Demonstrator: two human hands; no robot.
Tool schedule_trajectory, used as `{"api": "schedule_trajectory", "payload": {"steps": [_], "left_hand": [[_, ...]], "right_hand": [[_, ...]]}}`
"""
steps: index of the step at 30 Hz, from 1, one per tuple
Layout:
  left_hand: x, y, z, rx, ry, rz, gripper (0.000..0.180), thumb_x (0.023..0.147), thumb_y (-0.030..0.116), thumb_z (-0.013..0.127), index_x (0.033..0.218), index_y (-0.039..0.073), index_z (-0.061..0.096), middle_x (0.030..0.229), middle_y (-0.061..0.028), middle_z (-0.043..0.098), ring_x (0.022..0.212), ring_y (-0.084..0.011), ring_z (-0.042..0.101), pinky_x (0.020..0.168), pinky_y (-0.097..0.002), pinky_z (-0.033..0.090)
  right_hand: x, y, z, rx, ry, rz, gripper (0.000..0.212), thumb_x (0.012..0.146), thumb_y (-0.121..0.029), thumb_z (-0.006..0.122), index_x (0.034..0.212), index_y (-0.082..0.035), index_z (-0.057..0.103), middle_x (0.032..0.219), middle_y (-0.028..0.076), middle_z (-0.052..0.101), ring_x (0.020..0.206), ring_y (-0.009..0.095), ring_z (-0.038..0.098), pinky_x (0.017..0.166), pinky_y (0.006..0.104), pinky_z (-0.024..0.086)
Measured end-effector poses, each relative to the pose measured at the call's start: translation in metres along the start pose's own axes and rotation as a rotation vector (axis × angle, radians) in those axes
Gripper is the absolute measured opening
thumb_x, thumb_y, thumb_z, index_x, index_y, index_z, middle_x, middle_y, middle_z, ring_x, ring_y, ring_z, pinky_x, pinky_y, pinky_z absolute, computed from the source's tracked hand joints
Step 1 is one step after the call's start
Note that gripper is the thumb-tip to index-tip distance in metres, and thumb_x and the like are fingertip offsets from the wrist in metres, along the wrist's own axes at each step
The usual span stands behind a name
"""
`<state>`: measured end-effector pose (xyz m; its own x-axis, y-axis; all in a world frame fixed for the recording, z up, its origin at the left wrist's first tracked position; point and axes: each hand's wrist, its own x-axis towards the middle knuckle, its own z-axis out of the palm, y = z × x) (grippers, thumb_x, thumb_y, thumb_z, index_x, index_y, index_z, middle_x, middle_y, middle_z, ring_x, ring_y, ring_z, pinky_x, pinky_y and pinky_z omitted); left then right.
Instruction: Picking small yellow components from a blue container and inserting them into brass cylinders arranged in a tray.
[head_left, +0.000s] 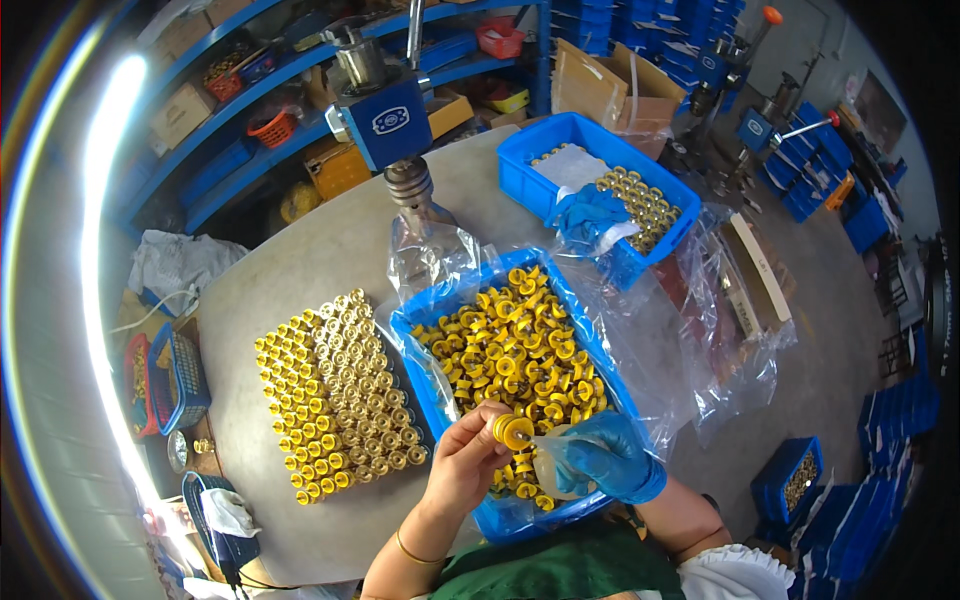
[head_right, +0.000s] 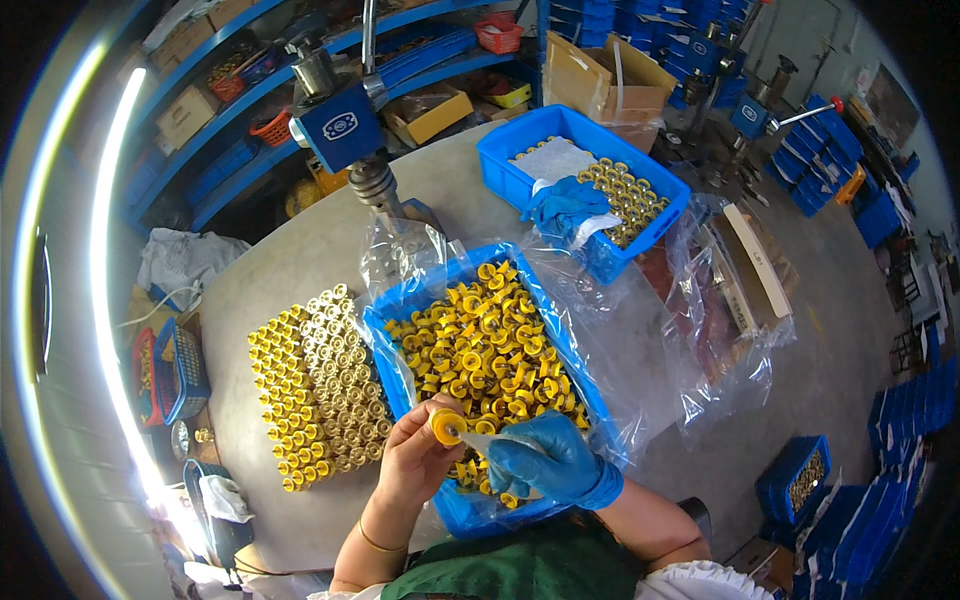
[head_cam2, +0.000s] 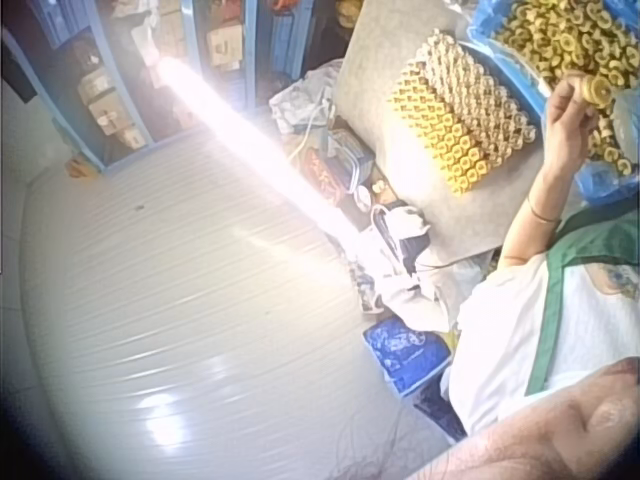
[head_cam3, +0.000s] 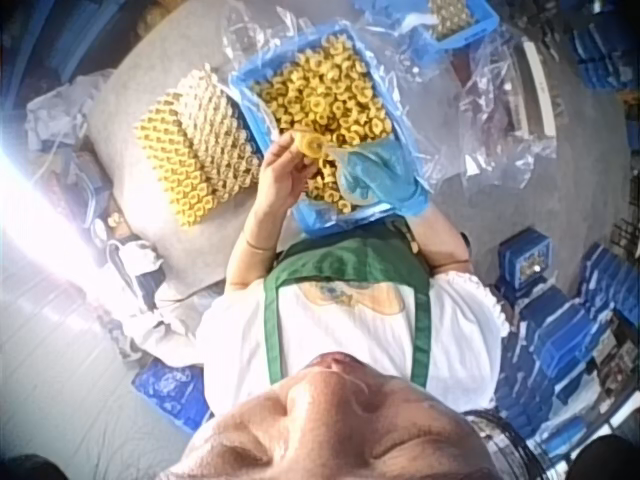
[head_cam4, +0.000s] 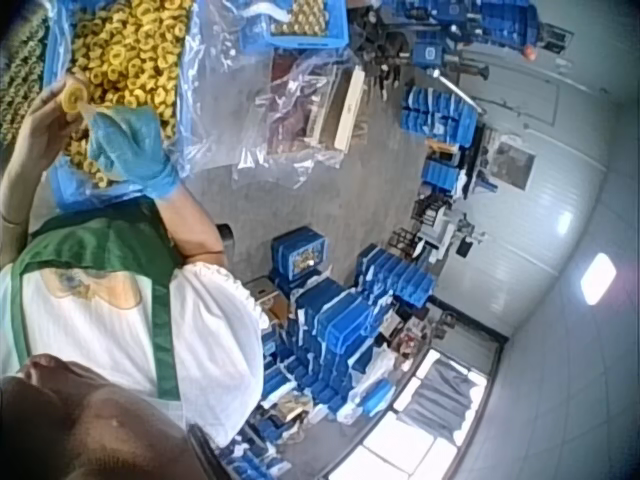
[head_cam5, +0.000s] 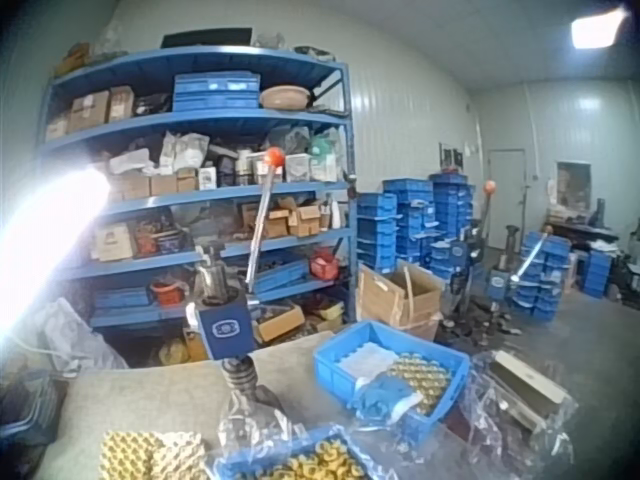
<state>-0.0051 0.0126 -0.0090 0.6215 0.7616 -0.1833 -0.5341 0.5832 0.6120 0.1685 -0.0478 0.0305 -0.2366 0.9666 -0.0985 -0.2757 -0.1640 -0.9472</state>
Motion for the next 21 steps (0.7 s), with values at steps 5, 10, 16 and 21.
{"api": "schedule_trajectory", "payload": {"steps": [5,10,16,21], "left_hand": [[-0.004,0.038,-0.023,0.482,0.191,0.192,0.009,0.083,0.012,0.048,0.083,0.003,0.052,0.082,-0.0006,0.048,0.071,-0.0073,0.046,0.058,-0.0196,0.036],[0.019,0.114,-0.095,1.617,0.742,0.723,0.006,0.074,0.011,0.058,0.076,0.006,0.057,0.079,-0.0052,0.047,0.065,-0.0141,0.043,0.058,-0.0241,0.035],[0.039,0.163,-0.202,1.75,1.149,0.659,0.015,0.069,0.022,0.064,0.076,0.008,0.062,0.082,-0.0094,0.047,0.078,-0.0234,0.047,0.067,-0.0334,0.039],[0.059,0.164,-0.217,1.738,1.235,0.51,0.017,0.069,0.024,0.065,0.077,0.01,0.064,0.084,-0.009,0.048,0.082,-0.024,0.048,0.073,-0.0339,0.04]], "right_hand": [[-0.008,0.008,0.0,0.12,0.063,-0.05,0.026,0.085,-0.015,0.043,0.07,0.002,0.056,0.062,0.007,0.057,0.047,0.008,0.05,0.045,0.0197,0.04],[-0.006,0.017,-0.014,0.153,0.113,-0.053,0.027,0.084,-0.016,0.044,0.071,0.004,0.057,0.057,0.009,0.056,0.043,0.009,0.05,0.042,0.0208,0.04],[-0.004,0.014,-0.008,0.116,0.096,-0.053,0.031,0.083,-0.022,0.047,0.067,0.004,0.057,0.055,0.009,0.056,0.042,0.01,0.05,0.041,0.0213,0.04],[-0.005,0.017,-0.01,0.116,0.133,-0.055,0.031,0.082,-0.021,0.047,0.067,0.004,0.057,0.055,0.01,0.056,0.043,0.011,0.051,0.041,0.0216,0.041]]}}
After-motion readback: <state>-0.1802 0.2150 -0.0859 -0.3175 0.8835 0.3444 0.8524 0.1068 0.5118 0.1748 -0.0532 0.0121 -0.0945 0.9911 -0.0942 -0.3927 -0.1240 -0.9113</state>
